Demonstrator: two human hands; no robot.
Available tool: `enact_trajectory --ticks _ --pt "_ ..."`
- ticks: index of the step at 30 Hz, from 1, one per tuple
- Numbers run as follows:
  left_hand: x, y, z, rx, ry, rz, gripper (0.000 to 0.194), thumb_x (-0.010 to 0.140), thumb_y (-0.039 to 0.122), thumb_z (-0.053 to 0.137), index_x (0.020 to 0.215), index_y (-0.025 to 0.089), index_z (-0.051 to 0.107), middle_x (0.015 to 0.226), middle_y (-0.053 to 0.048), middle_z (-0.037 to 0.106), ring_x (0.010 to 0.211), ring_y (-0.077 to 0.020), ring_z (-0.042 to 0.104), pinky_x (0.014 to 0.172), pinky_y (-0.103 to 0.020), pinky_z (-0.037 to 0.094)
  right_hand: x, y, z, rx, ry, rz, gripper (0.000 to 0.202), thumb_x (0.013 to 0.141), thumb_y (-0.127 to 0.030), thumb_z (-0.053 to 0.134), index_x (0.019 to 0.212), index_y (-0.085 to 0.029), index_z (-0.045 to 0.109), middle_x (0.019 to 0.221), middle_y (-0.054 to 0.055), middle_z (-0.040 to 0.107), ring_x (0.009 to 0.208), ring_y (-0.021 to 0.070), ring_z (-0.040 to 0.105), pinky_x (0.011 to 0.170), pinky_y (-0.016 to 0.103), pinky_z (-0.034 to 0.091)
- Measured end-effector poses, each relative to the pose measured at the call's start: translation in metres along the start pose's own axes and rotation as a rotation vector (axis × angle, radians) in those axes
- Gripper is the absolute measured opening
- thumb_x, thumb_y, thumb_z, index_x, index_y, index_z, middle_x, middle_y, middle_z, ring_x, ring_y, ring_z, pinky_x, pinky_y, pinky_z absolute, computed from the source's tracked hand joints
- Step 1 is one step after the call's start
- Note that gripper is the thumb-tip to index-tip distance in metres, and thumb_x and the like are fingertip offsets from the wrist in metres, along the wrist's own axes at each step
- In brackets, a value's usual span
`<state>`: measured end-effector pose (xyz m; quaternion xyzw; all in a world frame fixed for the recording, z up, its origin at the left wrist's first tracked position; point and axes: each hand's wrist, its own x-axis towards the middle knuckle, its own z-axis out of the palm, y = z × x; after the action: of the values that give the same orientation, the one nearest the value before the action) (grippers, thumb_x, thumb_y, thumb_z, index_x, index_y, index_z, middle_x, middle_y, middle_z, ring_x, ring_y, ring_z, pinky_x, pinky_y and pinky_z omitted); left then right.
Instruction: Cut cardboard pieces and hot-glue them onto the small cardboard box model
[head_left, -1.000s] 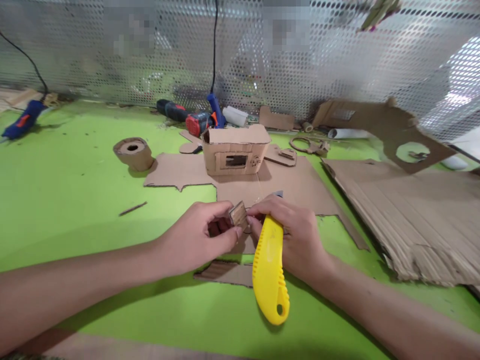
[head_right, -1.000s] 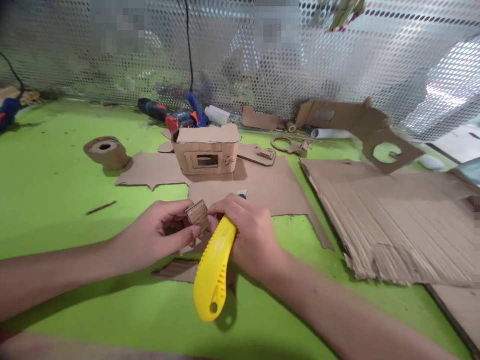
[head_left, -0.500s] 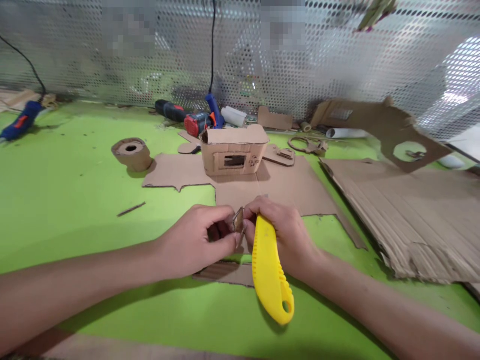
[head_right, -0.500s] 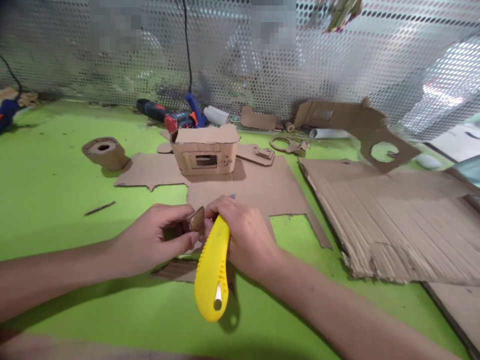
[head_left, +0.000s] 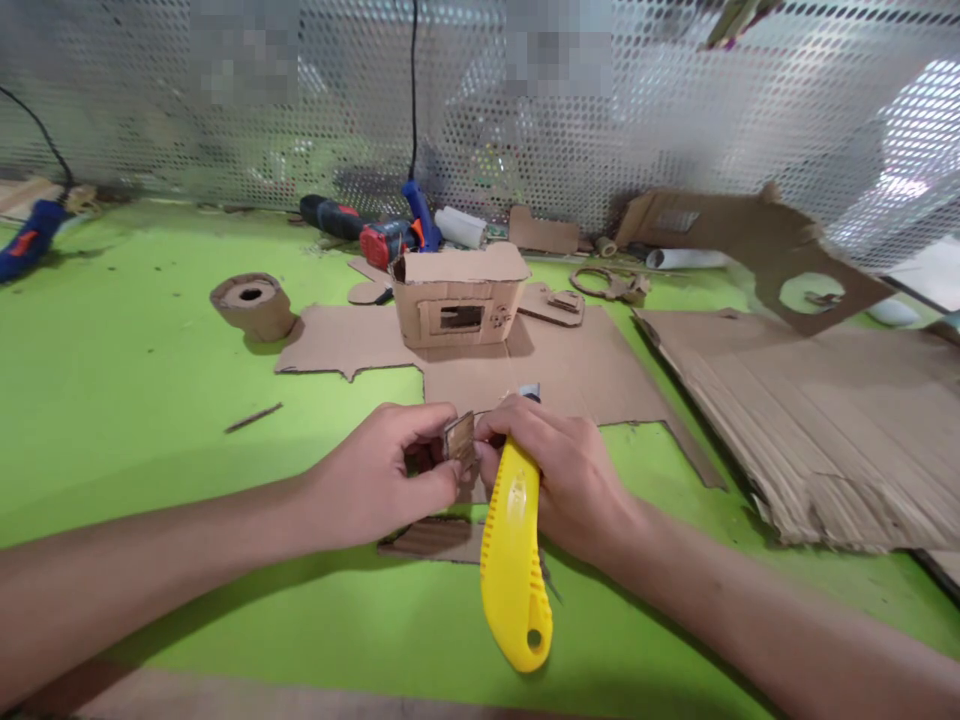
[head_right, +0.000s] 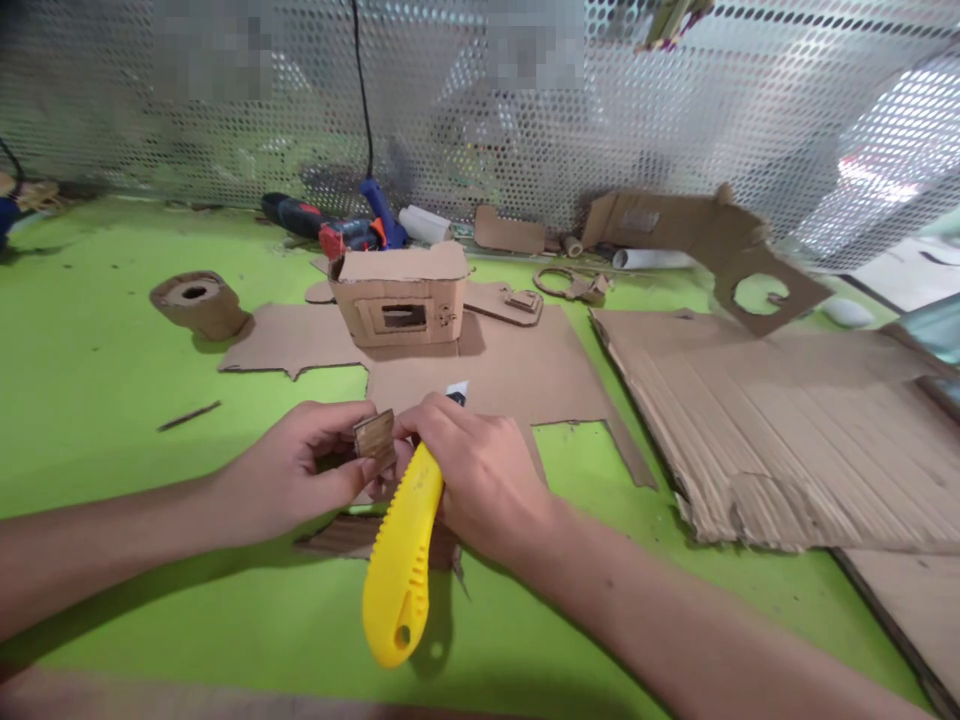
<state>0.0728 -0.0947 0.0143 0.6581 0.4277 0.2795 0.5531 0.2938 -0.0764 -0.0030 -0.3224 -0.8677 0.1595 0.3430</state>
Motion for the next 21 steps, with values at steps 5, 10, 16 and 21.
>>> enact_trajectory --ticks 5,10,16,21 --pt "0.0004 0.0015 -0.0005 -0.014 -0.011 -0.007 0.01 0.09 0.02 0.062 0.081 0.018 0.058 0.072 0.003 0.058 0.066 -0.0125 0.052 0.059 -0.027 0.038 0.0 -0.0024 -0.0018 -0.041 -0.015 -0.04 0.005 0.106 -0.015 0.058 0.105 -0.018 0.063 0.086 0.003 0.072 0.067 0.0138 0.064 0.061 0.025 0.05" --pt "0.0021 0.0009 0.0004 -0.072 -0.024 -0.034 0.008 0.089 0.017 0.061 0.081 0.018 0.058 0.072 0.004 0.056 0.066 -0.0115 0.05 0.059 -0.026 0.038 -0.0004 -0.0039 -0.005 -0.098 -0.095 -0.003 0.008 0.107 -0.016 0.054 0.103 -0.02 0.06 0.085 0.002 0.07 0.068 0.0145 0.063 0.062 0.026 0.047" --pt "-0.0001 -0.0011 -0.0015 -0.021 -0.037 -0.021 0.008 0.088 0.018 0.064 0.081 0.017 0.061 0.072 0.003 0.057 0.066 -0.0109 0.048 0.059 -0.025 0.037 -0.0006 -0.0034 -0.0048 -0.199 -0.131 -0.055 0.011 0.107 -0.016 0.048 0.102 -0.019 0.057 0.082 0.001 0.067 0.065 0.015 0.063 0.057 0.027 0.04" --pt "-0.0004 0.0002 -0.0018 -0.042 -0.024 -0.035 0.009 0.087 0.017 0.065 0.079 0.017 0.06 0.07 0.004 0.055 0.065 -0.0102 0.046 0.059 -0.024 0.037 -0.001 -0.0038 -0.0055 -0.245 -0.117 -0.096 0.009 0.106 -0.016 0.048 0.103 -0.019 0.056 0.082 0.001 0.067 0.061 0.015 0.061 0.051 0.029 0.032"
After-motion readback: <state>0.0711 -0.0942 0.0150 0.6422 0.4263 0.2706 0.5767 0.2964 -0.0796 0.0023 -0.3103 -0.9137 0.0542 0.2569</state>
